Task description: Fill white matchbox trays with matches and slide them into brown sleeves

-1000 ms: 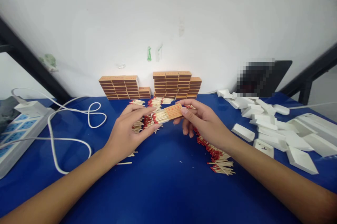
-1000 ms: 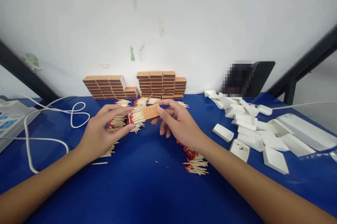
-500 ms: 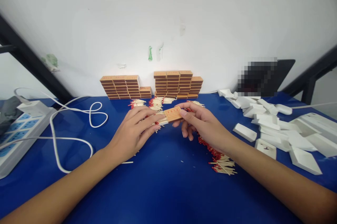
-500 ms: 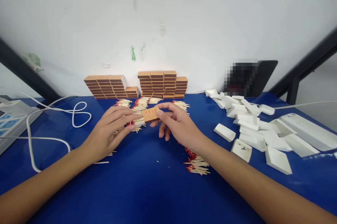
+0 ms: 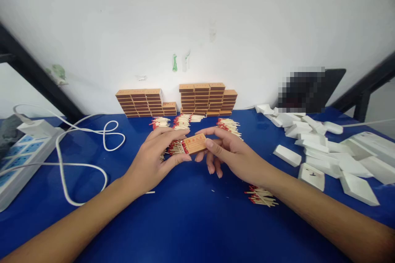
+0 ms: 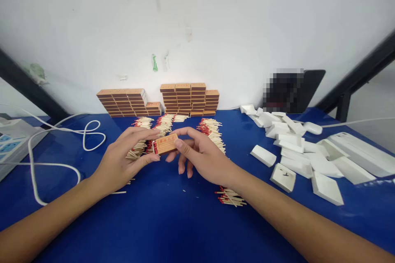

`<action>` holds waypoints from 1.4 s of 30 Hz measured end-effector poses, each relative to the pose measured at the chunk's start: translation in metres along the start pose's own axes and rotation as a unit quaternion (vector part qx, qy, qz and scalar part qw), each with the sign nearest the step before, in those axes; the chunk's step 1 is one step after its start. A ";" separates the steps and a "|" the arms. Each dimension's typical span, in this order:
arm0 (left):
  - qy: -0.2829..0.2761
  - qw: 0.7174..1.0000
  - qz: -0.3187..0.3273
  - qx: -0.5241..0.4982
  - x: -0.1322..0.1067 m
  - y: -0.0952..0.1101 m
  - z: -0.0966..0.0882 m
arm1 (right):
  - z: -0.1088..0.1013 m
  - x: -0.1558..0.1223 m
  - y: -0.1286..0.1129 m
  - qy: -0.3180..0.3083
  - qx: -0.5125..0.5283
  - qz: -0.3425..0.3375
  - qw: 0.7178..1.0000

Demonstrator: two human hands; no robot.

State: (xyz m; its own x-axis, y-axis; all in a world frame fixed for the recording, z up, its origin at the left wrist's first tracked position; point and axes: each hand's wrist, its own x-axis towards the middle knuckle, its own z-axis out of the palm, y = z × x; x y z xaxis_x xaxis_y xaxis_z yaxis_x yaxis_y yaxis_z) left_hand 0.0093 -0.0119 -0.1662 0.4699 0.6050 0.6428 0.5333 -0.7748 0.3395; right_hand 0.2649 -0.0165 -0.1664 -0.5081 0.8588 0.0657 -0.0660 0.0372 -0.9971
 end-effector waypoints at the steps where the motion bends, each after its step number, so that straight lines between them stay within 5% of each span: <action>1: -0.001 1.000 -0.002 -0.009 0.000 0.000 0.000 | 0.001 0.000 0.001 -0.008 0.002 -0.003 1.000; 20: 0.033 0.997 0.012 -0.070 -0.005 0.012 0.007 | 0.013 -0.012 -0.004 -0.082 -0.041 -0.003 0.996; 32: 0.034 0.999 -0.017 0.025 0.002 0.007 0.001 | 0.011 -0.007 0.002 0.020 -0.067 -0.001 0.998; 38: -0.004 0.993 0.043 0.108 0.011 -0.011 -0.008 | 0.002 -0.005 0.000 0.029 -0.162 -0.030 0.986; 42: -0.028 0.982 0.060 0.174 0.033 -0.028 -0.023 | -0.010 0.000 -0.002 0.076 -0.296 -0.076 0.949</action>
State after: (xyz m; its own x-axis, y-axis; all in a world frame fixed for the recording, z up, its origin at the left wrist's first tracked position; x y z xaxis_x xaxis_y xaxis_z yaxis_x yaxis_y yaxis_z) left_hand -0.0058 0.0253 -0.1384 0.5773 0.5299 0.6212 0.6755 -0.7373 0.0012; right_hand 0.2740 -0.0118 -0.1652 -0.3990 0.8822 0.2500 0.3884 0.4096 -0.8254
